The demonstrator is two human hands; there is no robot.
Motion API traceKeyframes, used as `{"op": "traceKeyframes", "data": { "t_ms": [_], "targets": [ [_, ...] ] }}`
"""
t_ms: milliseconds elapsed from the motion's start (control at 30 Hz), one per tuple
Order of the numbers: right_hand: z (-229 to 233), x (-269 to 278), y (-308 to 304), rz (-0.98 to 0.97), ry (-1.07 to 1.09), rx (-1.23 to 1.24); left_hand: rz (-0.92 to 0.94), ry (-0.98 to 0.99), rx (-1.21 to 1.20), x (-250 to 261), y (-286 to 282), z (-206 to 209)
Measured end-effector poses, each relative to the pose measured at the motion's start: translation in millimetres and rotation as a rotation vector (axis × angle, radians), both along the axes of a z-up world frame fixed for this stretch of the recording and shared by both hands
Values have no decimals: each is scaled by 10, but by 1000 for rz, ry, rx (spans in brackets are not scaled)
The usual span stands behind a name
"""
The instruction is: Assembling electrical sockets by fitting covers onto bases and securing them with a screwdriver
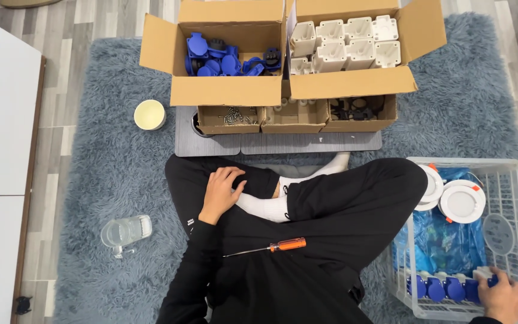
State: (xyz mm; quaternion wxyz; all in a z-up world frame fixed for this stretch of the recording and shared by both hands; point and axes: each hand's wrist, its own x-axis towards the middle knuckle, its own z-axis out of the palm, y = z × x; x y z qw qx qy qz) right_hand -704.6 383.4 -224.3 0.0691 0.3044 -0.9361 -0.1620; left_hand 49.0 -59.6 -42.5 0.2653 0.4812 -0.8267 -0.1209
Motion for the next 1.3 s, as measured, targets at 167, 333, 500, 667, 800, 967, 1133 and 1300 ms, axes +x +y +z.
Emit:
{"op": "traceKeyframes", "data": {
  "t_ms": [167,333,500,667,800,967,1133,1300],
  "targets": [
    [54,-58,-17,-121,-170,76,7,-13,-22,-8,1,-14],
    [102,-5,-85,-254,-342,95,9,-18,-24,6,-5,-14],
    [205,-39,-196,-243,-529,39,-29,6,16,51,-41,-73],
    [544,-120,-868,-279,-546,267,-196,229,220,8,-232,880],
    [1031,248,-1706,102,-409,-112,-317,462,120,-78,-591,1829],
    [2174,1650,-2797,401,-556,-707,-247,390,-93,-273,-1453,2162],
    [2453,2439,-3523,619,-663,-911,-160,130,-88,-482,-2521,1719],
    [2546,2777,-3756,619,-432,-720,-64,-148,78,-668,-3211,1281]
  ]
}}
